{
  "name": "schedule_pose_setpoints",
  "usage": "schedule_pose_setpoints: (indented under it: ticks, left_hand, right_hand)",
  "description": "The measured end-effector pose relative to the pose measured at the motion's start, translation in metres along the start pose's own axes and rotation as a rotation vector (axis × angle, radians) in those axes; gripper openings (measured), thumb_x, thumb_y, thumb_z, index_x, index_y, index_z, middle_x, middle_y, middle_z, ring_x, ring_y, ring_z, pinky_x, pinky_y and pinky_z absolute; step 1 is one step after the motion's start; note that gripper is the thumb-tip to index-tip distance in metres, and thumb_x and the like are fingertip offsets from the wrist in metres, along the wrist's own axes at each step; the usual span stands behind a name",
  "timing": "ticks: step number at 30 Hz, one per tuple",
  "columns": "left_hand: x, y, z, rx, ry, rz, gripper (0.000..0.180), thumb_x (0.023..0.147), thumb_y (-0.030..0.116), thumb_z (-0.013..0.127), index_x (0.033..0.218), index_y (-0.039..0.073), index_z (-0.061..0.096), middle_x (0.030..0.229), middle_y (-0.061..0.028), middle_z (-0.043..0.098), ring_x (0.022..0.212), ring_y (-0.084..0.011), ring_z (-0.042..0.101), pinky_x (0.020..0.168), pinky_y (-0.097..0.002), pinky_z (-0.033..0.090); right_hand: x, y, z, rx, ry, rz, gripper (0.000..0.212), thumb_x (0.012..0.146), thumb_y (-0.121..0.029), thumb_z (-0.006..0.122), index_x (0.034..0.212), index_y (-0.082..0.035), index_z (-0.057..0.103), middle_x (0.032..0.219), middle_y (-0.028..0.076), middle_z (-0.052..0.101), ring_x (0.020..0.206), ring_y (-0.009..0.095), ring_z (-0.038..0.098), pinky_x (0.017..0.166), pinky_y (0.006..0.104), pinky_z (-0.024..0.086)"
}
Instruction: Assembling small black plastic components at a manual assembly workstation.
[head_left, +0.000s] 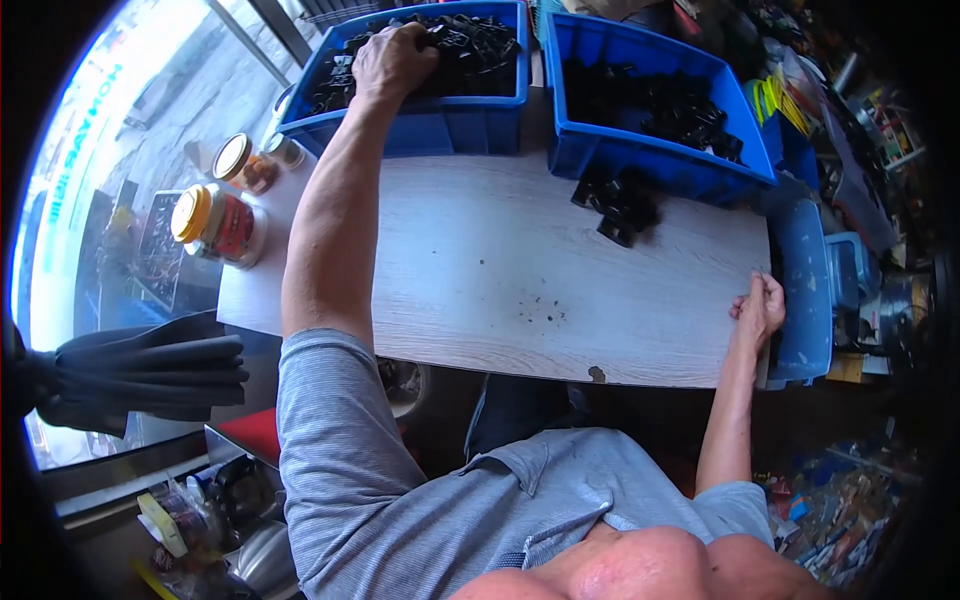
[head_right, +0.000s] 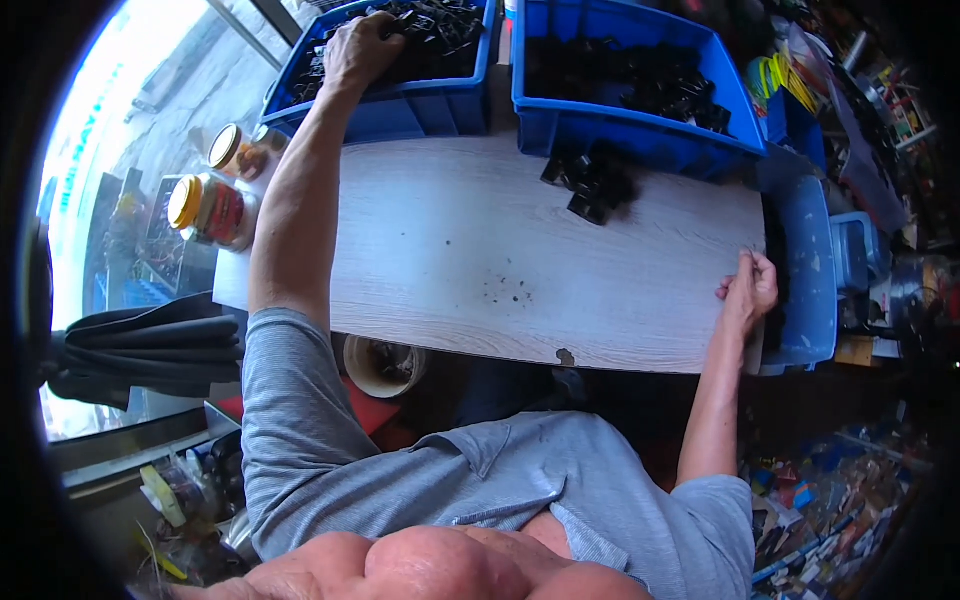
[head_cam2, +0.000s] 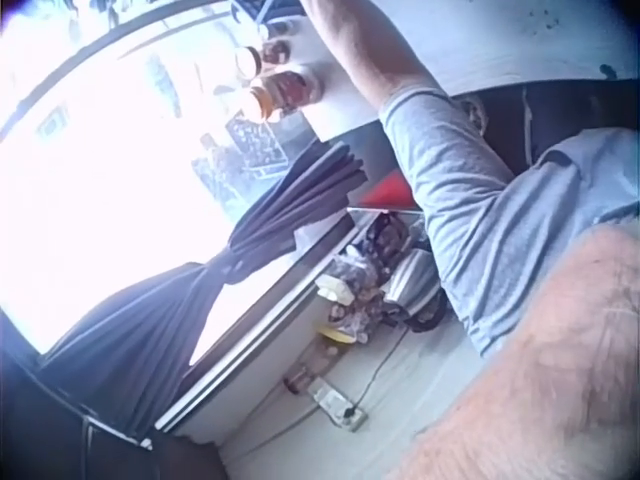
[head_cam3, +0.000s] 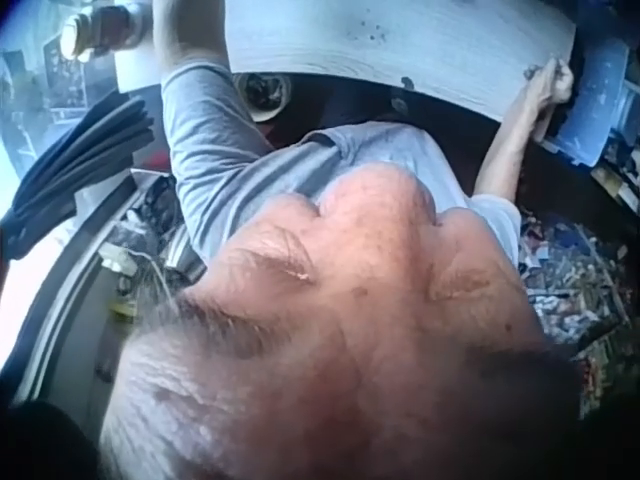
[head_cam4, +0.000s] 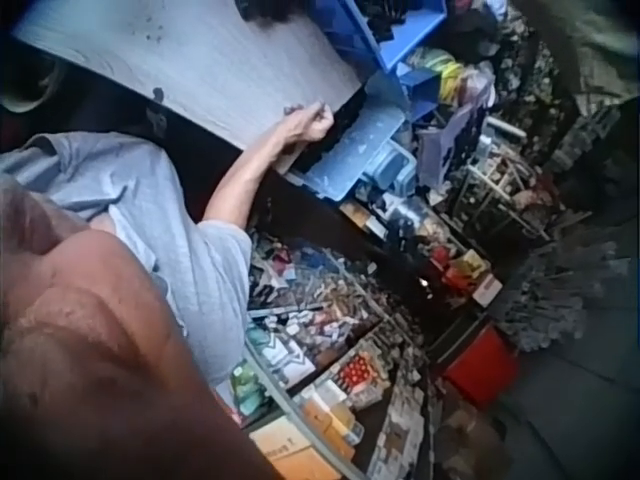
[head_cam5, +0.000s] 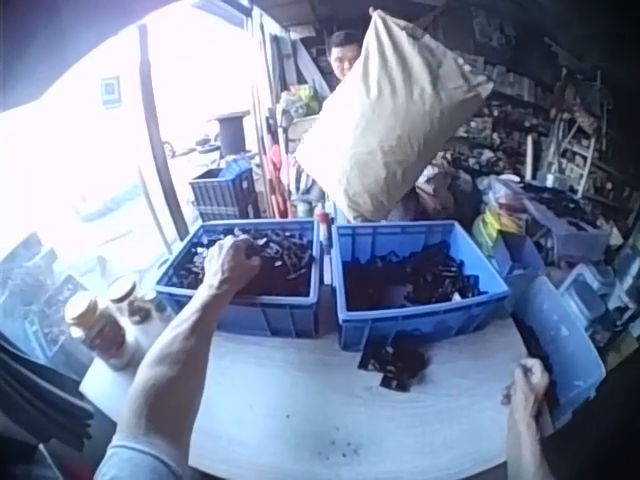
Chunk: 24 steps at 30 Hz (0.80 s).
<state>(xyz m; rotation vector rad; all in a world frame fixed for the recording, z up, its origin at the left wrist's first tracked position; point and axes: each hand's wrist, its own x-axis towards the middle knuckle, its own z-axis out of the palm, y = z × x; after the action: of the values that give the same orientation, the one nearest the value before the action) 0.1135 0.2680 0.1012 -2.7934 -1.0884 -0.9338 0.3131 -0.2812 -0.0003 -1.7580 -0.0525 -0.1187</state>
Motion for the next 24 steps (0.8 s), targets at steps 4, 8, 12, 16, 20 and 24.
schedule_pose_setpoints:
  ticks: [4, 8, 12, 16, 20, 24]
  left_hand:
    - [0.002, 0.0, 0.0, -0.058, 0.047, -0.045, 0.038, 0.081, 0.035, 0.068, 0.115, 0.02, 0.075, 0.113, -0.0139, 0.073, 0.106, -0.0352, 0.069, 0.096, -0.0467, 0.054]
    - [0.004, -0.006, 0.001, -0.141, 0.137, -0.053, 0.038, 0.08, 0.034, 0.069, 0.113, 0.018, 0.076, 0.107, -0.0145, 0.075, 0.1, -0.0351, 0.072, 0.093, -0.0456, 0.056]
    - [0.004, -0.013, -0.005, -0.238, 0.203, -0.074, 0.038, 0.08, 0.032, 0.071, 0.114, 0.015, 0.076, 0.106, -0.0155, 0.075, 0.099, -0.0339, 0.073, 0.092, -0.0444, 0.057]
    - [-0.002, 0.02, -0.042, -0.432, 0.327, -0.117, 0.031, 0.082, 0.019, 0.071, 0.11, 0.007, 0.075, 0.104, -0.0172, 0.075, 0.094, -0.0297, 0.073, 0.085, -0.0383, 0.057]
    - [-0.033, 0.016, -0.055, -0.552, 0.496, -0.058, 0.027, 0.083, 0.017, 0.071, 0.107, 0.004, 0.074, 0.101, -0.0163, 0.074, 0.091, -0.0289, 0.073, 0.082, -0.0359, 0.057]
    - [-0.085, 0.019, -0.049, -0.529, 0.583, 0.13, 0.028, 0.083, 0.015, 0.074, 0.109, 0.004, 0.073, 0.105, -0.0165, 0.072, 0.095, -0.03, 0.073, 0.084, -0.0356, 0.058]
  right_hand:
    - [0.003, 0.004, -0.002, -0.019, 0.012, -0.003, 0.02, 0.094, -0.022, 0.071, 0.105, -0.005, 0.066, 0.063, 0.0, 0.052, 0.048, 0.008, 0.051, 0.041, 0.0214, 0.041]
    - [0.004, 0.007, -0.002, -0.03, 0.015, -0.014, 0.019, 0.095, -0.023, 0.07, 0.104, -0.006, 0.067, 0.06, 0.0, 0.051, 0.048, 0.008, 0.051, 0.041, 0.0212, 0.041]
    - [0.003, 0.006, -0.001, -0.028, 0.008, -0.007, 0.018, 0.096, -0.023, 0.069, 0.105, -0.007, 0.067, 0.06, 0.0, 0.051, 0.048, 0.008, 0.051, 0.042, 0.0214, 0.042]
    - [0.008, 0.012, -0.008, -0.065, 0.015, 0.01, 0.016, 0.097, -0.021, 0.068, 0.102, -0.006, 0.068, 0.068, 0.003, 0.06, 0.05, 0.008, 0.053, 0.041, 0.021, 0.045]
    - [0.005, 0.008, -0.005, -0.091, 0.018, 0.001, 0.017, 0.097, -0.023, 0.068, 0.102, -0.007, 0.069, 0.068, 0.003, 0.06, 0.052, 0.008, 0.054, 0.043, 0.0212, 0.046]
    - [-0.002, -0.002, 0.002, -0.094, 0.04, 0.004, 0.019, 0.097, -0.023, 0.068, 0.107, -0.007, 0.069, 0.061, 0.001, 0.053, 0.051, 0.008, 0.052, 0.043, 0.021, 0.042]
